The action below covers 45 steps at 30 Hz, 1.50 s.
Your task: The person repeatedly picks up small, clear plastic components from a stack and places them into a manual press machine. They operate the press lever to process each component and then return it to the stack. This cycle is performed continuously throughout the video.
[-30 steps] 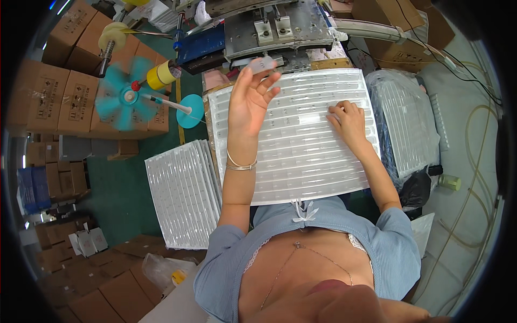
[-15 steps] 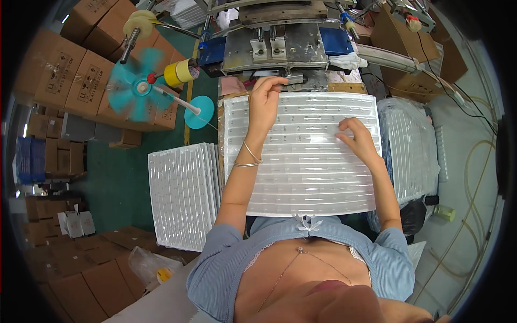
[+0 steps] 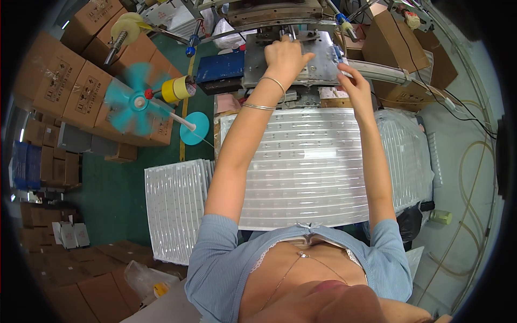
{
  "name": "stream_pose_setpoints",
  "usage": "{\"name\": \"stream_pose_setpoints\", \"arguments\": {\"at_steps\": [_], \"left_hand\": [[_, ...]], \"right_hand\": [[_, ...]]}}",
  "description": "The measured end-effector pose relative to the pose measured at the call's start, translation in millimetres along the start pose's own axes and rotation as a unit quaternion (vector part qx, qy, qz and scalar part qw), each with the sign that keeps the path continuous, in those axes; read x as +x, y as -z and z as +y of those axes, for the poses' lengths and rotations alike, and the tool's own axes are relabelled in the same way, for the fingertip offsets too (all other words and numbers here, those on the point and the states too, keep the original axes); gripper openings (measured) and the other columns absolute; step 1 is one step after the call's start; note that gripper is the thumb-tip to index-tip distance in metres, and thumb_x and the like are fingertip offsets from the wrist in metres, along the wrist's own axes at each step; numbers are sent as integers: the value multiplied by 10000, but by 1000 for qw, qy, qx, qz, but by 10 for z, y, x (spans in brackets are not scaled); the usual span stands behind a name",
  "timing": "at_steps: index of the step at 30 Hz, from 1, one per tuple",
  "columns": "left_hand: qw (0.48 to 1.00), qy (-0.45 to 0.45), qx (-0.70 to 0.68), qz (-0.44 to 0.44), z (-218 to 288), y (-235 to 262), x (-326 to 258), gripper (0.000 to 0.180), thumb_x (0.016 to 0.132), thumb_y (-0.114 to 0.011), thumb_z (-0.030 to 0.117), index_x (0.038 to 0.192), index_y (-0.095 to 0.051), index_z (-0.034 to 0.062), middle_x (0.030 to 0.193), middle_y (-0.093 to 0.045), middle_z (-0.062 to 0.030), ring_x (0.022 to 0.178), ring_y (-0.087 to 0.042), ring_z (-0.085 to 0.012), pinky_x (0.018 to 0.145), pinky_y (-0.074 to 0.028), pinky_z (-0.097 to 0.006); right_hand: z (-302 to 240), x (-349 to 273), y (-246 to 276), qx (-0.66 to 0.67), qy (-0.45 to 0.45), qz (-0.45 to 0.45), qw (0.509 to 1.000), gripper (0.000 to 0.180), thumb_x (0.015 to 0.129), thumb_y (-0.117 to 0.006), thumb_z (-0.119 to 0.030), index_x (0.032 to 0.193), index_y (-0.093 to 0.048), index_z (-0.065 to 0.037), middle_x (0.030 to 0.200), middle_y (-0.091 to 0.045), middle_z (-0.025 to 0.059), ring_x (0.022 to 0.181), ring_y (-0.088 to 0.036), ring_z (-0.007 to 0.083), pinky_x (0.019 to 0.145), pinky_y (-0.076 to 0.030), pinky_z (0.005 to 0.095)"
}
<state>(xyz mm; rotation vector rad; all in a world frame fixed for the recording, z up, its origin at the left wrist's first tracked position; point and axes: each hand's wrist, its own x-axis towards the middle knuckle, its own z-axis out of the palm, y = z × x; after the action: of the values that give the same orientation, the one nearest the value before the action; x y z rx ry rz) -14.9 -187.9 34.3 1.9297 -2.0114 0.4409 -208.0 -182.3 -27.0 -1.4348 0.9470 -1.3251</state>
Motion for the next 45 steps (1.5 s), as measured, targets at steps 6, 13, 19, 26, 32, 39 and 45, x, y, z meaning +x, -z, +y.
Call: {"name": "stream_pose_setpoints", "arguments": {"at_steps": [6, 13, 19, 26, 32, 39, 45], "left_hand": [[942, 54, -283, 175, -119, 66, -558, 265, 772, -673, 240, 1006, -655, 117, 818, -619, -74, 640, -573, -198, 592, -460, -310], [905, 86, -412, 59, -5, -27, -1437, 463, 756, -693, 154, 1200, -561, 136, 875, -614, -42, 535, -418, -135, 556, -420, -268], [930, -20, -367, -15, 521, -197, -1789, 230, 760, -672, 126, 929, -529, 66, 907, -629, -71, 701, -611, -266, 587, -491, -351], [961, -173, -165, -142, 740, -422, -2003, 136, 709, -605, 17, 819, -550, 76, 731, -566, -77, 683, -601, -241, 541, -496, -342], [955, -215, -137, -155, 641, -454, -1927, 178, 695, -583, -7, 857, -540, 55, 738, -577, -79, 691, -608, -241, 536, -502, -327], [945, -175, -225, -162, 642, -374, -1899, 256, 704, -548, -44, 942, -492, 33, 871, -562, -109, 854, -566, -277, 700, -483, -367], [913, -212, -339, -85, 936, -495, -1958, 312, 706, -526, -58, 1002, -494, 36, 1077, -507, -146, 1008, -494, -318, 851, -416, -391]], "right_hand": [[-243, 345, -661, -257, 245, 42, 934, 205, 830, -619, -151, 1026, -626, -94, 941, -627, 95, 841, -635, 217, 681, -516, 319], [-88, 744, -933, -471, 343, 81, 808, 119, 752, -661, -254, 821, -625, -164, 769, -630, 3, 789, -588, 210, 721, -367, 370], [16, 628, -792, -430, 369, 97, 818, 261, 765, -653, -311, 971, -620, -155, 857, -649, 39, 857, -588, 258, 800, -379, 407], [-2, -219, 166, -377, 210, -17, 902, 270, 774, -639, -271, 993, -633, -113, 1000, -632, 88, 917, -583, 283, 813, -413, 409], [144, -1148, 663, -530, 80, -253, 806, 261, 713, -700, -194, 950, -641, -101, 957, -589, 75, 940, -551, 262, 801, -399, 380], [194, -1313, 708, -504, 87, -236, 826, 178, 704, -700, -120, 849, -608, -74, 925, -586, 71, 901, -557, 254, 788, -401, 358], [209, -1189, 773, -315, 29, -97, 944, 172, 770, -663, -97, 863, -538, -24, 856, -584, 85, 811, -588, 235, 745, -467, 330]]}}
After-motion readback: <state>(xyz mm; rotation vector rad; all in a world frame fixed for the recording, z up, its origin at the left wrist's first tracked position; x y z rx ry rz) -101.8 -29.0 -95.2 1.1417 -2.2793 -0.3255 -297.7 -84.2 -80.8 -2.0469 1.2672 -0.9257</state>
